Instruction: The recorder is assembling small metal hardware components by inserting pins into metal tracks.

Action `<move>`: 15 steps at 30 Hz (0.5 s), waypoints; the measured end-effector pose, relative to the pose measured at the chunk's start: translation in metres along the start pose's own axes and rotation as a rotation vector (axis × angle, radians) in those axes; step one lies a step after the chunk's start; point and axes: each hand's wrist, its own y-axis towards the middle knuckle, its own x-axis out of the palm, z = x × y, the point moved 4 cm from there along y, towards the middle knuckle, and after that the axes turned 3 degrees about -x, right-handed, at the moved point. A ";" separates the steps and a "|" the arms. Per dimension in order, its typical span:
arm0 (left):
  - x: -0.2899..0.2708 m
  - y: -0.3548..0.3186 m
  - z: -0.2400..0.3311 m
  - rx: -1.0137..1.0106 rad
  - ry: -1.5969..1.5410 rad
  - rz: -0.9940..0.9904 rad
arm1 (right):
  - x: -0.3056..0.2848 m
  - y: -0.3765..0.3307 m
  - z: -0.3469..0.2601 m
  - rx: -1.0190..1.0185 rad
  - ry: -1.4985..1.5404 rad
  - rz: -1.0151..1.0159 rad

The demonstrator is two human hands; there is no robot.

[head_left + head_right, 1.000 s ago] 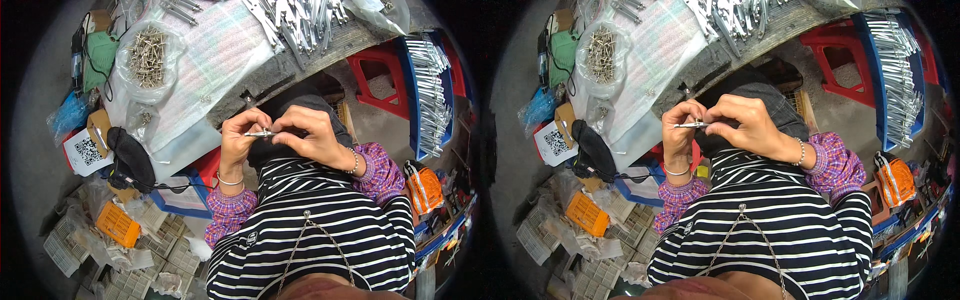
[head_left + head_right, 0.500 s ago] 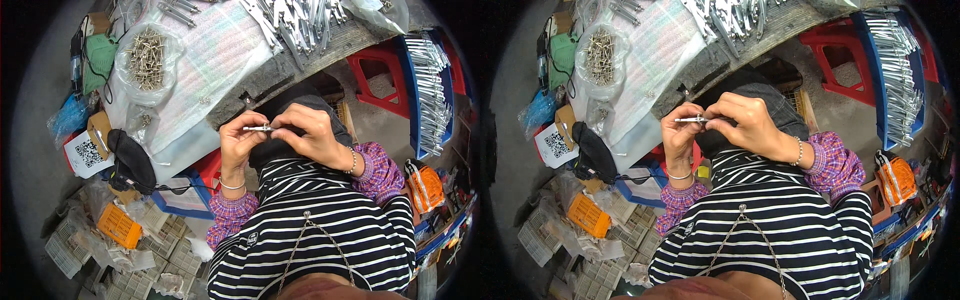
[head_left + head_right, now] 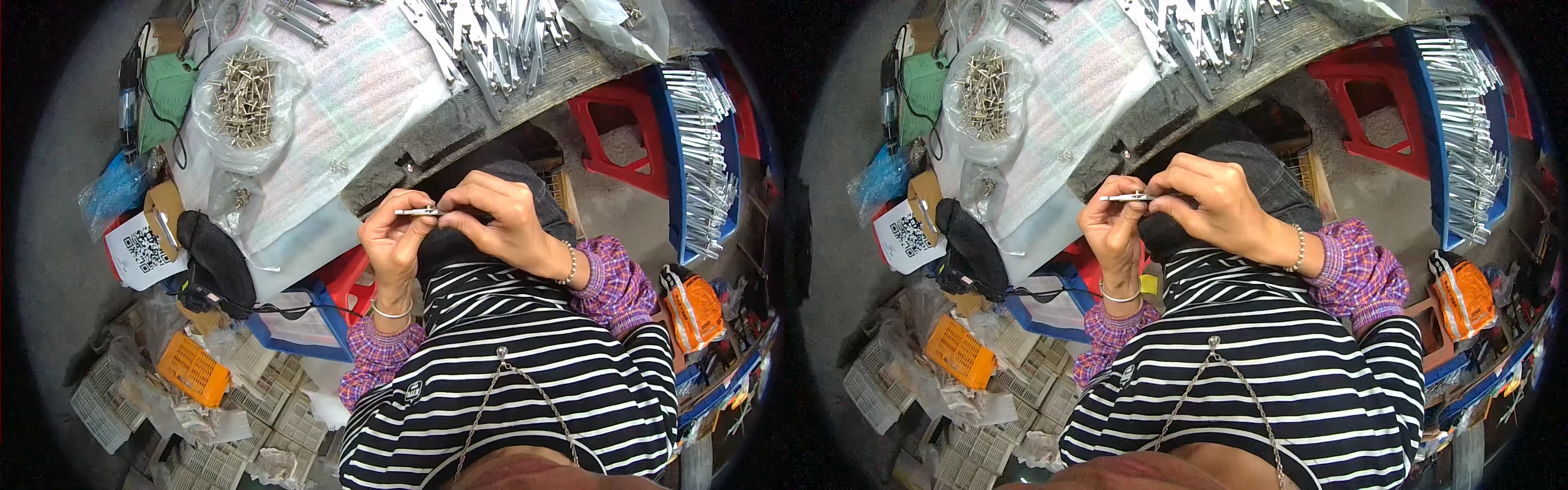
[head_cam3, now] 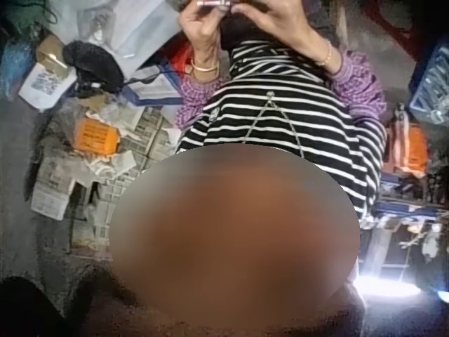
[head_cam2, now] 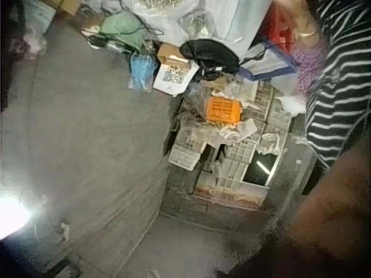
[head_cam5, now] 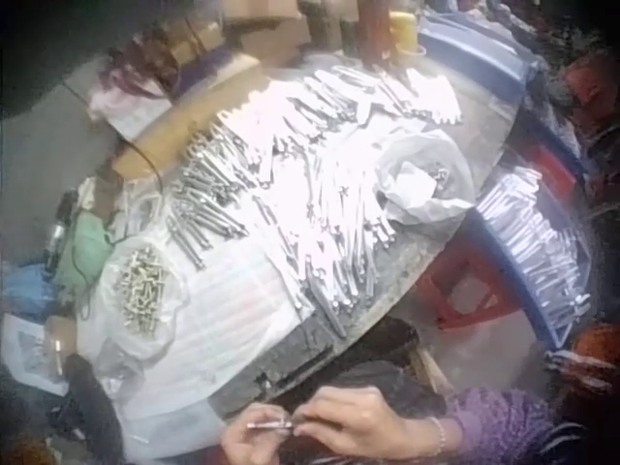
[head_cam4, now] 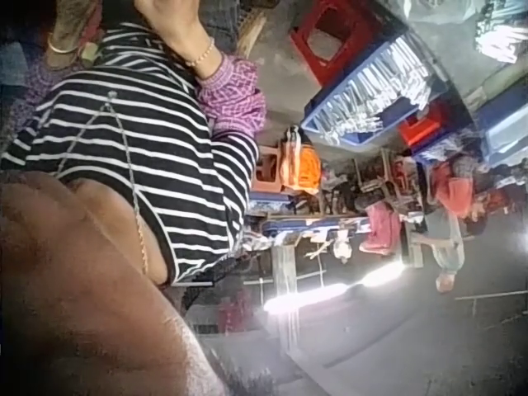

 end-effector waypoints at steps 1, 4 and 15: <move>0.000 0.000 0.001 0.003 0.035 -0.002 | 0.000 -0.001 0.001 0.006 0.010 -0.007; -0.001 -0.002 0.004 -0.001 0.076 0.036 | 0.002 0.002 0.001 0.035 0.053 -0.023; -0.008 -0.002 0.019 0.125 0.085 0.039 | 0.017 0.015 -0.013 0.114 0.096 -0.117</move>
